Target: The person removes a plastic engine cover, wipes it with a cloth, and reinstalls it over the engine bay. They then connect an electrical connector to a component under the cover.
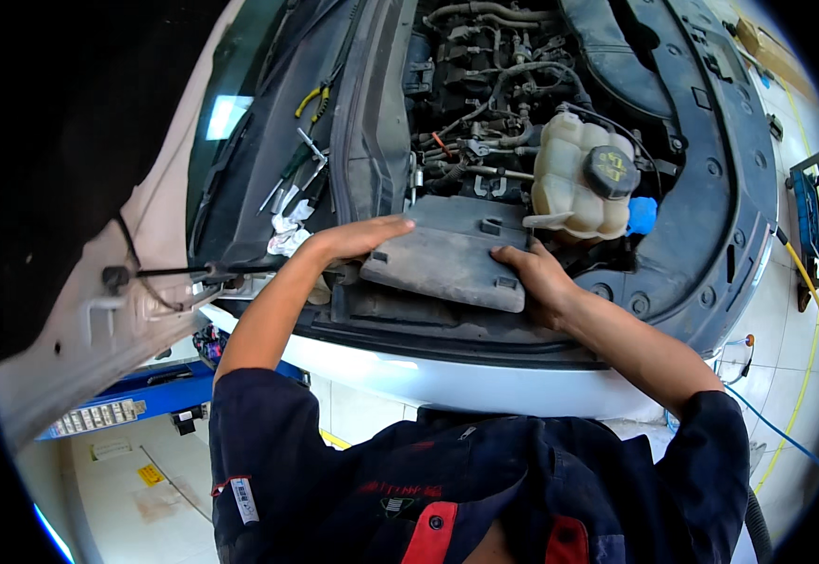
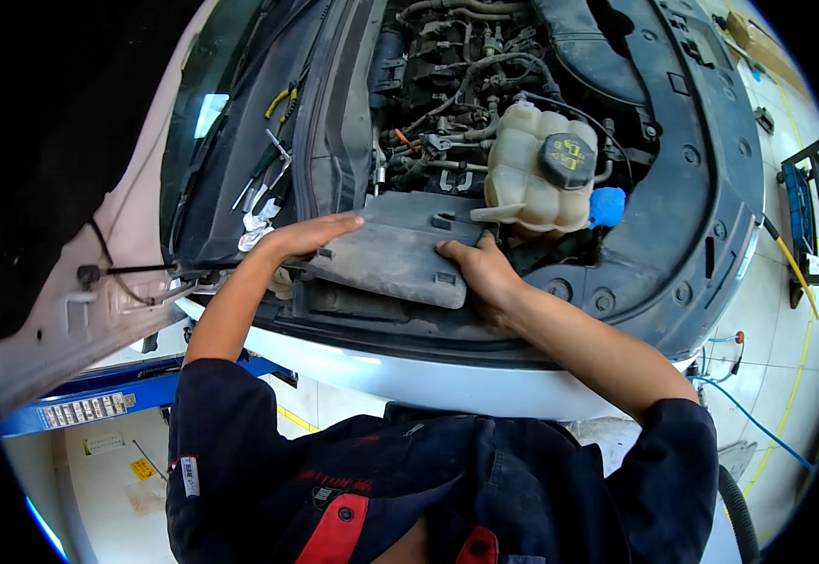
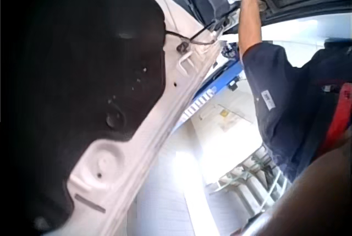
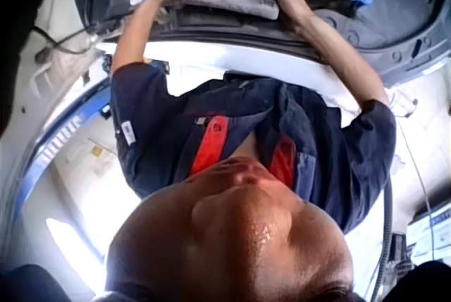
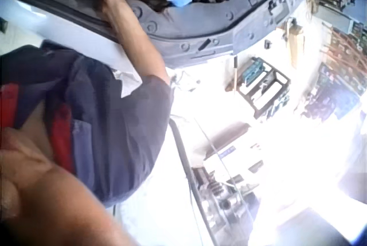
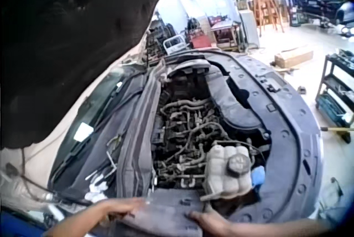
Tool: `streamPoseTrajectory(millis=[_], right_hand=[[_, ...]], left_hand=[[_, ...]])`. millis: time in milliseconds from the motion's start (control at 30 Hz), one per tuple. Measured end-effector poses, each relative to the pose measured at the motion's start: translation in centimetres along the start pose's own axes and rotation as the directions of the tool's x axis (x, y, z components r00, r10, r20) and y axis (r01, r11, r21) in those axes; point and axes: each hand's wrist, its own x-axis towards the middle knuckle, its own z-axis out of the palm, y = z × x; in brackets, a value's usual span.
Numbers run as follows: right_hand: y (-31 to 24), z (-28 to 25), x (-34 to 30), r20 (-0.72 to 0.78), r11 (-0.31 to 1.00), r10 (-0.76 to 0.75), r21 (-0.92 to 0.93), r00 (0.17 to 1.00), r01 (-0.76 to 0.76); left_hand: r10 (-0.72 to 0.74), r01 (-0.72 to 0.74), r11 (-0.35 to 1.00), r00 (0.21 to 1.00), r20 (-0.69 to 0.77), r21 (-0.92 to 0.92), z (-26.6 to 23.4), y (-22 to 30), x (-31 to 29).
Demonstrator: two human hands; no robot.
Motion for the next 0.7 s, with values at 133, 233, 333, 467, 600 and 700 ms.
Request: streamPoseTrajectory(millis=[133, 233, 333, 467, 600, 700], right_hand=[[-0.3, -0.1, 1.7, -0.117, 0.985, 0.007, -0.168, 0.993, -0.027], [-1.6, -1.1, 3.3, -0.091, 0.968, 0.122, -0.209, 0.988, -0.138], [-1.8, -0.6, 4.0, -0.262, 0.945, 0.18, -0.222, 0.948, -0.241], [-2.5, -0.2, 4.1, -0.361, 0.933, 0.241, -0.17, 0.901, -0.318], [-2.4, 3.0, 1.4, -0.395, 0.979, 0.045, -0.164, 0.918, -0.118], [-1.7, 2.8, 1.1, -0.391, 0.984, -0.04, -0.175, 0.92, -0.032]], left_hand=[[-0.006, -0.002, 0.956, 1.0, 0.028, 0.295, -0.2, -2.0, 4.2], [-0.021, -0.002, 0.931, 0.998, 0.057, 0.364, -0.9, -1.3, 5.7], [0.036, -0.032, 0.782, 0.999, 0.007, 0.622, -0.2, 0.7, 6.6], [0.209, -0.155, 0.784, 0.978, -0.02, 0.601, -0.4, -1.3, 9.4], [0.417, -0.361, 0.741, 0.908, 0.033, 0.565, -1.5, -3.0, 8.7], [0.423, -0.411, 0.765, 0.901, 0.093, 0.496, -2.5, -3.7, 7.9]])
